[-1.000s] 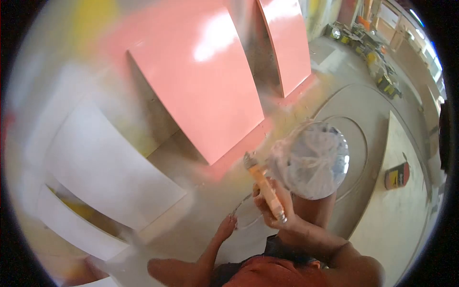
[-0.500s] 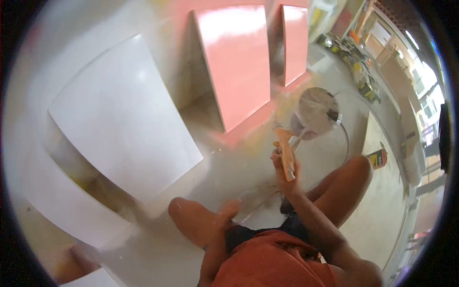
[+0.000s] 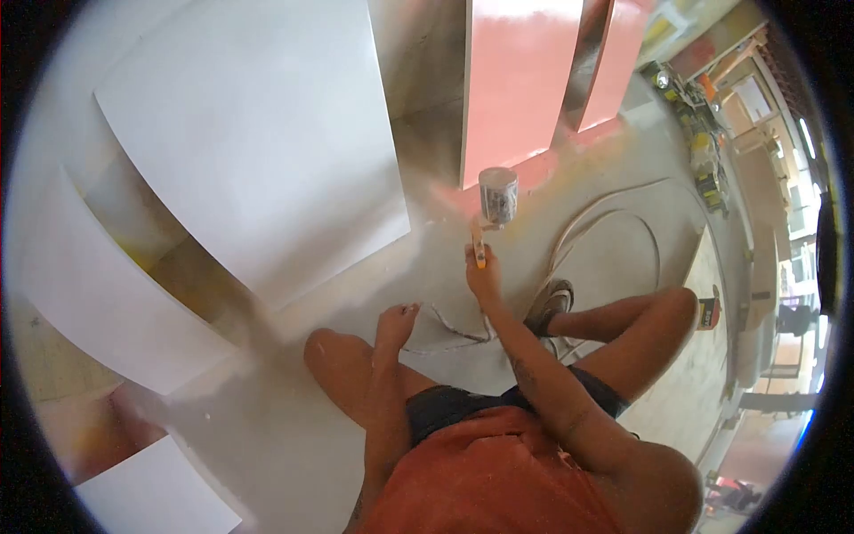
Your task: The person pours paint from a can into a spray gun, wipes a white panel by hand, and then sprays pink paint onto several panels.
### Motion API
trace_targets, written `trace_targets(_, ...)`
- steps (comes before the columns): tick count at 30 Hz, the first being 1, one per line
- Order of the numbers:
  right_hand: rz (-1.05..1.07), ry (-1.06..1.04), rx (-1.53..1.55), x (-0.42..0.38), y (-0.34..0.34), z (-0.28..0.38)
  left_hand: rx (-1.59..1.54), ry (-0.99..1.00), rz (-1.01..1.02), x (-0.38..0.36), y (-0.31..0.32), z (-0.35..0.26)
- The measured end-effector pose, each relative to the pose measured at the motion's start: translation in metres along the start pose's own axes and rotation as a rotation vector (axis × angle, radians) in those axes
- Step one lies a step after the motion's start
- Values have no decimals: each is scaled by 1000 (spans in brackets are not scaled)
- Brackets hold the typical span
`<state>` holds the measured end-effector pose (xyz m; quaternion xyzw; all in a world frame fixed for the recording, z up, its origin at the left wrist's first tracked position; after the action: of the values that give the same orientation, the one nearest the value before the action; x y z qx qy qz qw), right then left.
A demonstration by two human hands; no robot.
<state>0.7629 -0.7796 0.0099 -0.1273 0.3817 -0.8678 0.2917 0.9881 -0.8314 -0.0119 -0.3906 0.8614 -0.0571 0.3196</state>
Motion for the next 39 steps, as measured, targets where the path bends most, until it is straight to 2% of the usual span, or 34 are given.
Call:
trace_targets(2,41,53,-42,10,1,1,-46,17,33,4,-2,1)
trace_targets(4,58,53,-18,13,0,12,-36,-70,172,18,-9,26)
trace_targets(5,63,51,-25,11,-2,17,-45,-73,173,25,-10,39)
trace_targets(8,-11,67,108,-2,-12,42,72,-3,93,34,-14,64)
trace_targets(10,-71,-89,367,-6,-17,56,144,-59,-108,17,-41,33)
trace_targets(11,-67,-88,368,-6,-18,54,144,-62,-109,12,-46,27)
trace_targets(13,5,60,179,3,-10,41,68,-95,-263,11,-57,22)
trace_targets(14,7,57,178,7,-6,35,65,-96,-265,10,-58,20)
trace_targets(16,61,193,71,13,1,30,55,-60,-327,8,-57,18)
trace_targets(20,-20,154,16,13,-1,49,73,-57,-344,9,-62,19)
trace_targets(23,-10,39,81,34,-11,71,46,-53,-290,14,-65,15)
trace_targets(25,-78,-93,146,48,-29,106,96,-21,-269,18,-63,14)
trace_targets(29,-169,-206,132,84,-65,176,-10,-22,-204,19,-60,-8)
trace_targets(32,-217,-342,148,109,-92,228,-62,80,-204,22,-48,-24)
trace_targets(35,-263,-434,47,116,-123,286,-232,401,-268,28,-32,-41)
trace_targets(39,-368,-566,46,135,-146,334,-335,503,-213,23,-22,-64)
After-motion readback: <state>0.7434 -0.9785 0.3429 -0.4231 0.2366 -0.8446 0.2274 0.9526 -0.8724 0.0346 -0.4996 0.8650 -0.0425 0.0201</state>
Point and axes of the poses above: each hand's wrist, its own x-axis towards the middle knuckle, its own y-axis out of the palm, z = x × y, the point moved 1 cm from there along x, towards the middle knuckle, and after that the axes turned 12 degrees about -x, right-handed, at the moved point
